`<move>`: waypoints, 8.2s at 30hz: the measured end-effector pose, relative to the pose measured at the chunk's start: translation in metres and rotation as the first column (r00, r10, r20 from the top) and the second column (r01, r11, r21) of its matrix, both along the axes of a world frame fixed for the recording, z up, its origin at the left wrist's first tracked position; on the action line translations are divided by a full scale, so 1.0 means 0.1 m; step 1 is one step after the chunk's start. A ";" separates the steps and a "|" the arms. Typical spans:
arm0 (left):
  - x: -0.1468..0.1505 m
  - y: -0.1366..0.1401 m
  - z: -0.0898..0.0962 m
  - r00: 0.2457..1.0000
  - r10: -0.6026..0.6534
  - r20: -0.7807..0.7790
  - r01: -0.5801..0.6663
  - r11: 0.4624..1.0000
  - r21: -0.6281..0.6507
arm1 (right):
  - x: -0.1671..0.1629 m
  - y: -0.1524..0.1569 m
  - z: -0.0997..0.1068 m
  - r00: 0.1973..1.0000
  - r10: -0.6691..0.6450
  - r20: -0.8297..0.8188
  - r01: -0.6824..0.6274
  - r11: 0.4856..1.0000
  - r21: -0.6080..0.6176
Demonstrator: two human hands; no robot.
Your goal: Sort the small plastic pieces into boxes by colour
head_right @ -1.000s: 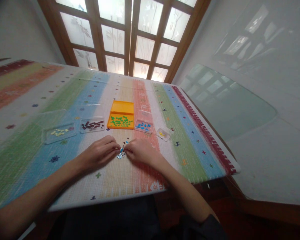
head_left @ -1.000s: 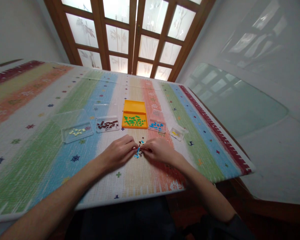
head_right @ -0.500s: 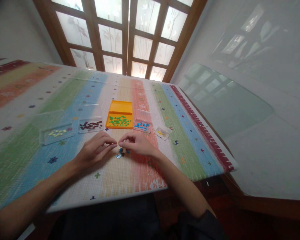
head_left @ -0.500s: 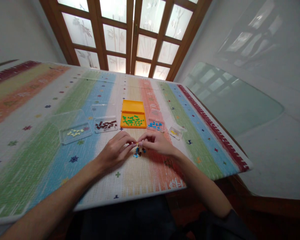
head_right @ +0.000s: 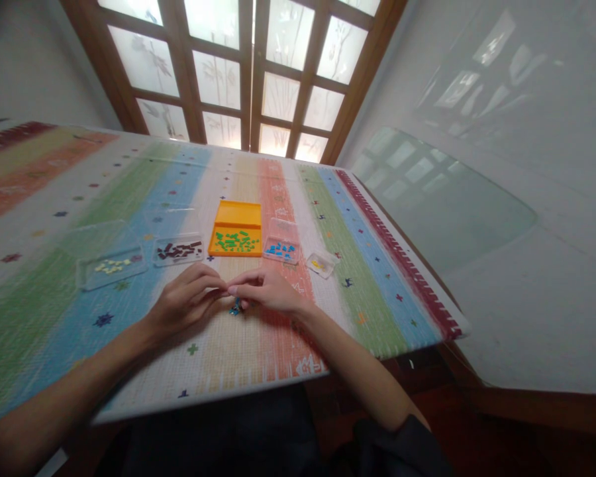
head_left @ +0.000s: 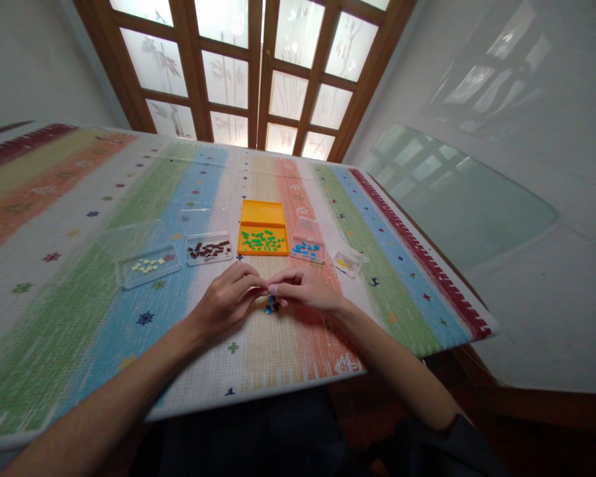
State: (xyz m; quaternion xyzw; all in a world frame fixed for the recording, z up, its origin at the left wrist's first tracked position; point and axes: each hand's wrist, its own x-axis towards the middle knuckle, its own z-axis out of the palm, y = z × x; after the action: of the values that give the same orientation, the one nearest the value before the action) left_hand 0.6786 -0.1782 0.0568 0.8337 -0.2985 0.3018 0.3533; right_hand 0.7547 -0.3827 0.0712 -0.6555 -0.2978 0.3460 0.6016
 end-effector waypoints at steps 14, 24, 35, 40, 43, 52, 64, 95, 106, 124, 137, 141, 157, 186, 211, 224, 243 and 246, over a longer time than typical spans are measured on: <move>0.01 0.05 0.00 0.998 0.051 0.027 -0.051 0.998 0.029 | -0.04 -0.06 -0.02 0.994 0.092 0.060 -0.093 0.995 0.020; 0.01 0.05 0.03 0.995 0.057 0.078 -0.060 0.998 0.035 | 0.00 -0.29 -0.06 0.998 -0.043 -0.053 0.047 0.996 0.077; 0.00 0.03 0.02 1.000 -0.004 0.004 0.004 0.998 0.071 | 0.18 -1.24 -0.06 0.582 -0.342 0.737 0.636 0.756 -0.151; 0.00 0.03 0.01 1.000 -0.021 0.001 0.020 0.997 0.076 | 0.23 -1.48 -0.20 0.257 0.006 0.966 0.818 0.531 -0.221; 0.01 0.04 0.00 1.000 -0.017 -0.013 0.018 0.996 0.086 | 0.24 -1.52 -0.26 0.258 0.115 0.959 0.843 0.458 -0.282; 0.01 0.03 -0.04 0.998 -0.009 -0.070 0.015 0.996 0.089 | 0.28 -1.55 -0.34 0.283 0.215 0.935 0.850 0.396 -0.348; 0.01 0.04 -0.05 0.998 -0.015 -0.066 0.023 0.992 0.127 | 0.29 -1.59 -0.37 0.249 0.192 0.949 0.844 0.438 -0.310; 0.04 0.11 -0.04 0.985 0.066 -0.157 -0.020 0.961 0.277 | 0.06 -0.85 0.03 0.379 0.239 0.894 0.232 0.911 -0.342; -0.02 0.03 -0.03 0.962 -0.108 -0.252 0.163 0.965 0.207 | 0.33 -0.39 0.00 0.506 0.394 0.768 -0.075 0.907 -0.415; 0.00 0.10 0.00 0.959 -0.106 -0.262 0.169 0.958 0.232 | 0.28 -0.48 -0.08 0.576 0.265 0.773 0.096 0.917 -0.386; -0.01 0.08 0.01 0.966 -0.089 -0.242 0.146 0.961 0.233 | 0.30 -0.54 -0.10 0.572 0.230 0.787 0.144 0.917 -0.372; -0.01 0.08 -0.02 0.965 -0.098 -0.242 0.160 0.955 0.250 | 0.27 -0.52 -0.11 0.560 0.229 0.796 0.164 0.911 -0.378; -0.01 0.07 0.00 0.967 -0.083 -0.240 0.159 0.935 0.318 | 0.25 -0.50 -0.08 0.525 0.206 0.826 0.104 0.947 -0.303; 0.05 0.17 0.01 0.984 0.154 -0.090 -0.093 0.872 0.481 | 0.26 -0.44 -0.29 0.453 0.198 0.869 0.147 0.945 -0.292; 0.07 0.20 -0.06 0.981 0.180 -0.077 -0.115 0.849 0.515 | 0.71 -0.56 0.10 0.331 0.296 0.896 0.652 0.614 -0.444; 0.07 0.21 -0.07 0.979 0.189 -0.073 -0.122 0.837 0.533 | 0.75 -0.41 0.13 0.387 0.432 0.815 0.646 0.504 -0.574; 0.08 0.21 -0.08 0.979 0.190 -0.074 -0.121 0.833 0.540 | 0.93 -0.45 0.03 0.395 0.308 0.865 0.560 0.666 -0.493; 0.08 0.21 -0.07 0.979 0.180 -0.095 -0.107 0.850 0.515 | 0.92 -0.44 0.03 0.403 0.311 0.861 0.554 0.666 -0.499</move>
State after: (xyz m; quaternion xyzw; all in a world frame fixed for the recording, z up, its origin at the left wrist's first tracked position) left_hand 0.6865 -0.1575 0.0495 0.9361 -0.2787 0.1791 0.1179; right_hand 0.8464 -0.4268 0.0745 -0.9346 -0.3512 -0.0302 0.0480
